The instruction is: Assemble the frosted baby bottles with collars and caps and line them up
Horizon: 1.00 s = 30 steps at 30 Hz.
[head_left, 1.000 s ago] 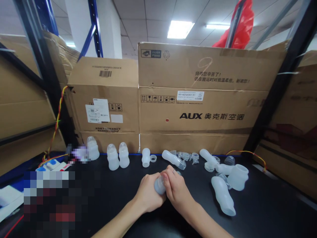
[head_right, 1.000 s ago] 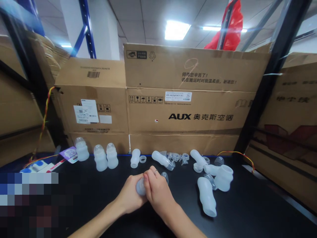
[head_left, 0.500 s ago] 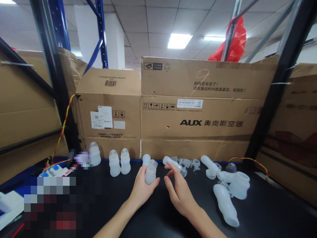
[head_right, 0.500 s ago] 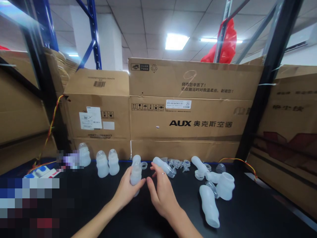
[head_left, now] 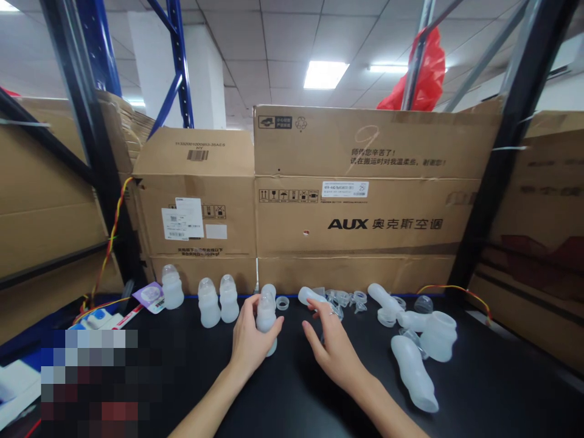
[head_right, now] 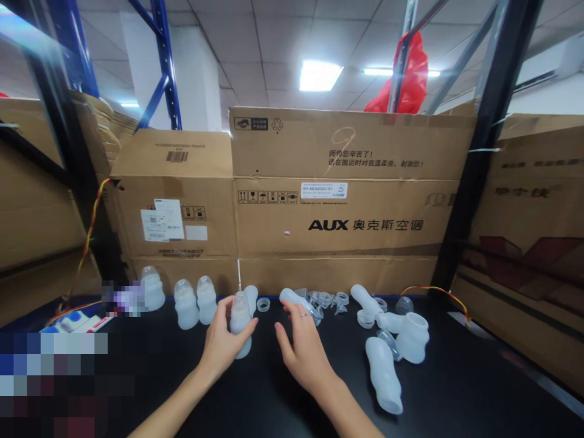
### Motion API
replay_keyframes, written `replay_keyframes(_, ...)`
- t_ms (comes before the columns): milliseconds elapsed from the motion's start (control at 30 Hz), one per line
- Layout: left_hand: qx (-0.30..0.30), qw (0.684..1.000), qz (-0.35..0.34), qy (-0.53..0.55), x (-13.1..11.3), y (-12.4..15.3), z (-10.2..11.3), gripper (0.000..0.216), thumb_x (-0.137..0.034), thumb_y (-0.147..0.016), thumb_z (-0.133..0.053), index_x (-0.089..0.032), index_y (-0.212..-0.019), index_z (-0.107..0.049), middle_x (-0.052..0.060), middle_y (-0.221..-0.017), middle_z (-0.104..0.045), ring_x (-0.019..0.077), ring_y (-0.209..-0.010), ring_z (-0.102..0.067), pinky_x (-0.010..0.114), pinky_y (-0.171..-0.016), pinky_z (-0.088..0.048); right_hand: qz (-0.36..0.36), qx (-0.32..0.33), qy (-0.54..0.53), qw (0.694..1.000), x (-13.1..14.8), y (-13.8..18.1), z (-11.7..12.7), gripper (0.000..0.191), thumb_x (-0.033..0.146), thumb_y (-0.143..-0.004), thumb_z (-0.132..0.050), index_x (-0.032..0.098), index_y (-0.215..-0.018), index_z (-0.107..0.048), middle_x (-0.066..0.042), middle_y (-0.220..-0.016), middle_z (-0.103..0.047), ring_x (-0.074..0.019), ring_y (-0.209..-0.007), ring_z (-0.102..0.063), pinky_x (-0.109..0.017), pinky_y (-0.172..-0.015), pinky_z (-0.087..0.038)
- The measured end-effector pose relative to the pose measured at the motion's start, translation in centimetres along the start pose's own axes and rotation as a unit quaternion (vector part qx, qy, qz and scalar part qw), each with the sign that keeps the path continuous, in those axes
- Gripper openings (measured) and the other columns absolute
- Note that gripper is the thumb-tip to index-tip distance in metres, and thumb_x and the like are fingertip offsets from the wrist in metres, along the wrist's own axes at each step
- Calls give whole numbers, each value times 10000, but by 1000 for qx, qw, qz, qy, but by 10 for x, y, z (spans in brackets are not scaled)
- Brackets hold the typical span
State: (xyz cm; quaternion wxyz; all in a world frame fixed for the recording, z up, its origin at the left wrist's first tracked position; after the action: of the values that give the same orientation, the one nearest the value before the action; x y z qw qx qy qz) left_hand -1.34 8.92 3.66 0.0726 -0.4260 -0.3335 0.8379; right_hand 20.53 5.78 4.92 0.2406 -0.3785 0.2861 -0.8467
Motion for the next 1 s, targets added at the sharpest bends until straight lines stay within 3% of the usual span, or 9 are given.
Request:
replay_keyframes(133, -26, 999, -31, -10, 0, -4, 5, 677, -365, -765, -784, -260, -1340, -443, 99, -1272, -649, 319, -1163, -661, 474, -959, -548, 0, 8, -5, 1000, 2, 1, 0, 428, 281, -1032, -488, 275, -1452, -408, -108, -1315, -588, -266, -1176, -599, -463, -1050, -500)
replay_keyframes(300, -68, 988, -91, -100, 2, -15, 14, 684, -357, -775, -764, -202, -1371, -465, 138, -1230, -616, 361, -1175, -605, 538, -988, -519, 1, 18, -5, 1000, 2, 2, -2, 444, 279, -1024, -490, 265, -1460, -404, -119, -1318, -583, -278, -1200, -584, -470, -1052, -500)
replay_keyframes(467, -139, 967, -91, -193, 8, -26, 29, 902, -366, -720, -826, -133, -1461, -368, 201, -1292, -555, 419, -1220, -537, 612, -1019, -450, 3, 24, 4, 1000, 1, 3, -3, 453, 280, -1021, -494, 260, -1465, -406, -118, -1318, -586, -276, -1201, -584, -475, -1064, -493)
replay_keyframes(633, -190, 952, -90, -225, 17, -33, 43, 1087, -372, -687, -866, -204, -1555, -235, 218, -1492, -394, 451, -1425, -358, 660, -1124, -317, 13, 20, 20, 1000, 0, 3, -2, 451, 289, -1019, -495, 249, -1461, -416, -133, -1319, -591, -290, -1175, -596, -487, -1032, -510)
replay_keyframes(800, -176, 943, -92, -269, 27, -35, 47, 1123, -394, -735, -848, -215, -1595, -149, 244, -1608, -257, 460, -1538, -186, 698, -1202, -137, 17, 33, 41, 998, 1, 3, -3, 460, 281, -1014, -490, 257, -1467, -412, -132, -1336, -585, -302, -1215, -581, -507, -1039, -493)
replay_keyframes(1000, -173, 939, -83, -284, 35, -35, 52, 1056, -391, -798, -804, -165, -1602, -158, 270, -1632, -191, 458, -1566, -99, 705, -1214, -103, -18, -7, 103, 994, -14, -6, 12, 437, 291, -997, -495, 216, -1426, -457, -142, -1326, -606, -312, -1187, -587, -500, -1017, -479)
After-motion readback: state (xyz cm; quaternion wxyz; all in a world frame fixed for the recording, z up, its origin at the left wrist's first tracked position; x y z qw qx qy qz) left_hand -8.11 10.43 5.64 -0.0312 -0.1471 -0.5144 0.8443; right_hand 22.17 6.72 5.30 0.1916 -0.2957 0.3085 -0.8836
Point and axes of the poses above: each hand's wrist, its own y-axis away from the middle knuckle, its own z-axis out of the back of the hand, x = y × z, the point moved 5 cm from there along -y, towards the middle knuckle
